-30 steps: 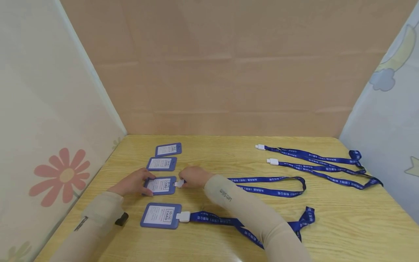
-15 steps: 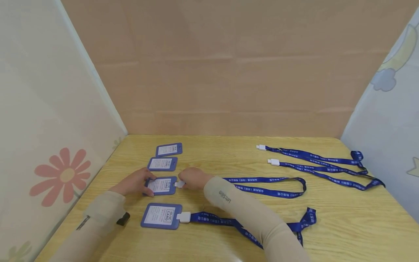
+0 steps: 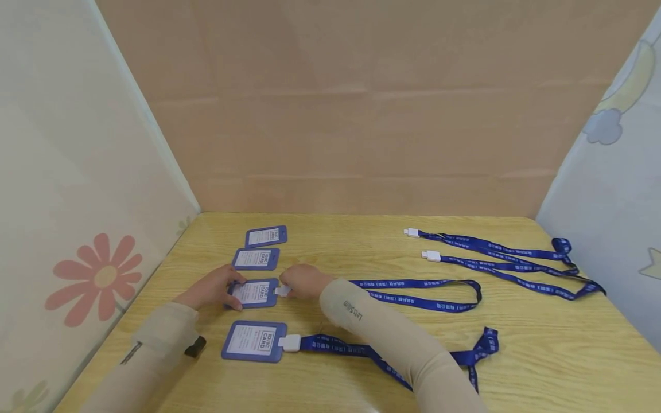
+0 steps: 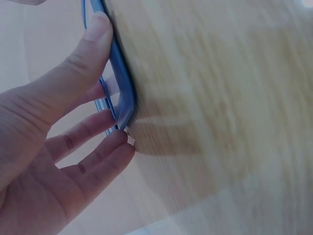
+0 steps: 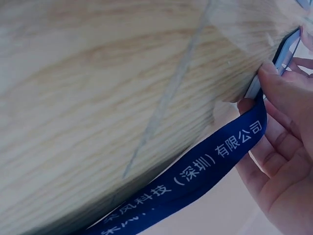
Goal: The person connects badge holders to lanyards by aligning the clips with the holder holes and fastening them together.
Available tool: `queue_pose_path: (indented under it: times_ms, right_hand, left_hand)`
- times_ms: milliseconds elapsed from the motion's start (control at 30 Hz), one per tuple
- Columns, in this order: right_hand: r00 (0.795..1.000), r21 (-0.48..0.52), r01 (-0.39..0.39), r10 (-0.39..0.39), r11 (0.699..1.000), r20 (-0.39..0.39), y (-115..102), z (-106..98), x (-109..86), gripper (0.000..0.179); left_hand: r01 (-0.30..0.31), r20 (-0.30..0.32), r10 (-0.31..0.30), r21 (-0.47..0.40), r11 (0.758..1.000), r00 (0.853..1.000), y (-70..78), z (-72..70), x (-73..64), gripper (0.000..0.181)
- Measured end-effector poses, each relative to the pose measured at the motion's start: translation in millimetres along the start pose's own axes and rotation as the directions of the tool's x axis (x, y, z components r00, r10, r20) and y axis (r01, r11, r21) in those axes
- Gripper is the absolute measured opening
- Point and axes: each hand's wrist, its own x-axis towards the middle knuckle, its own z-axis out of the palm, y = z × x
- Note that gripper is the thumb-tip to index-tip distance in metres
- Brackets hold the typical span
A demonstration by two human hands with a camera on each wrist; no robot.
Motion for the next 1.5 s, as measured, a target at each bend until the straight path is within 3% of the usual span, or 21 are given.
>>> queue_pose_path:
  times_ms: [433, 733, 967, 1500]
  right_hand:
    - [1.000, 0.045, -0.014, 0.013, 0.999, 0.017, -1.9, -5.7, 2.1, 0.017]
    - [1.000, 0.022, -0.018, 0.017, 1.000, 0.025, 0.5, -3.2, 5.7, 0.019]
    - [0.998, 0.059, -0.048, 0.045, 0.997, 0.045, -0.7, -2.4, 8.8, 0.018]
    - [0.998, 0.056, -0.048, 0.045, 0.997, 0.049, -2.7, -4.3, 10.8, 0.017]
  left_hand:
    - [0.025, 0.021, -0.024, -0.041, 0.999, 0.999, -1.3, 1.0, 4.3, 0.059]
    - [0.017, 0.036, -0.015, -0.047, 0.999, 0.999, -1.5, 1.6, 7.1, 0.057]
    - [0.025, 0.059, -0.023, -0.031, 0.999, 0.998, -1.7, 1.2, 8.1, 0.058]
    - [-0.005, 0.059, 0.006, -0.028, 1.000, 0.998, -2.3, 1.1, 10.0, 0.056]
